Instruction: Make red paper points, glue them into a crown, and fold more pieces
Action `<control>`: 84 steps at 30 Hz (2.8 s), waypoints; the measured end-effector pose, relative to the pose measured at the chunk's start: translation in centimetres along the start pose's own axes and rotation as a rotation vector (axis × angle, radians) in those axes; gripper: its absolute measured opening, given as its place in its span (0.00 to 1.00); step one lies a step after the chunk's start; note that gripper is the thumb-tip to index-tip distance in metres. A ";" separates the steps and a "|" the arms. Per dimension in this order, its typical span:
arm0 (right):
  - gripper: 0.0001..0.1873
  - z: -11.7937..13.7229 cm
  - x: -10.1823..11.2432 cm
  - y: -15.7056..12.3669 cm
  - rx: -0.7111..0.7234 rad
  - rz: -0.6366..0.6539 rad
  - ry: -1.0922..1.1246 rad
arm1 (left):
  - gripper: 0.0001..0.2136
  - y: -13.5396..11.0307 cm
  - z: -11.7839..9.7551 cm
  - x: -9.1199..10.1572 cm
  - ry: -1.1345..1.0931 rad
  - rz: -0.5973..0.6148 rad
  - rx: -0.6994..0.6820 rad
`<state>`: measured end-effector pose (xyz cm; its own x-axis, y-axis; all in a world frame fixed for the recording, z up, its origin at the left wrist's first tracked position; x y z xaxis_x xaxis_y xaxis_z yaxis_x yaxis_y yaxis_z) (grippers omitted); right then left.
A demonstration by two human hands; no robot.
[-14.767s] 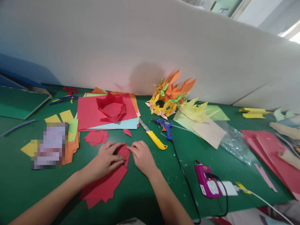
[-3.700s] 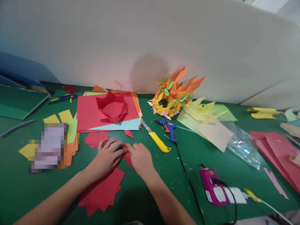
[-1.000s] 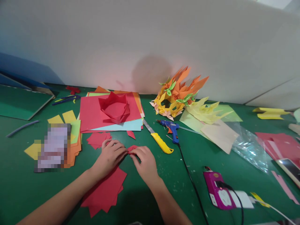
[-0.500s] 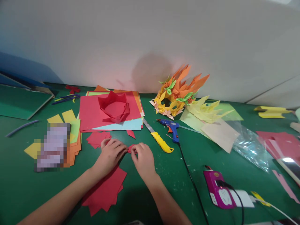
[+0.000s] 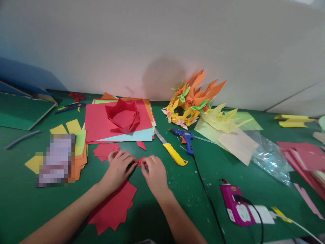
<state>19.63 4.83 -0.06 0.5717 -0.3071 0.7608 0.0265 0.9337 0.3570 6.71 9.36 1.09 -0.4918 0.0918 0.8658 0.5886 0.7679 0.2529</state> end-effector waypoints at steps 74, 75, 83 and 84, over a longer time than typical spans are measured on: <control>0.09 -1.0 0.5 0.3 -0.101 0.145 0.299 | 0.14 -0.9 -0.6 0.1 0.052 -0.059 -0.132; 0.10 -0.9 0.6 0.2 -0.094 0.145 0.290 | 0.14 -1.1 -0.8 0.2 0.080 -0.060 -0.164; 0.15 -0.5 1.5 -0.6 0.028 0.094 0.242 | 0.16 -1.6 -1.1 0.8 0.162 -0.091 -0.201; 0.15 -0.5 1.5 -0.6 0.041 0.092 0.227 | 0.16 -1.6 -1.1 0.8 0.165 -0.082 -0.193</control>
<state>20.85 3.84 0.62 0.7400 -0.1679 0.6513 -0.0649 0.9460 0.3176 6.03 7.51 1.84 -0.4407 -0.0826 0.8939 0.6705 0.6318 0.3889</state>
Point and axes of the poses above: each hand's wrist, its own y-axis towards the middle knuckle, its own x-axis out of the back of the hand, z = x × y, the point moved 4 cm from there along y, towards the middle knuckle, and after that the axes turned 2 degrees about -z, right-handed, at the moved point
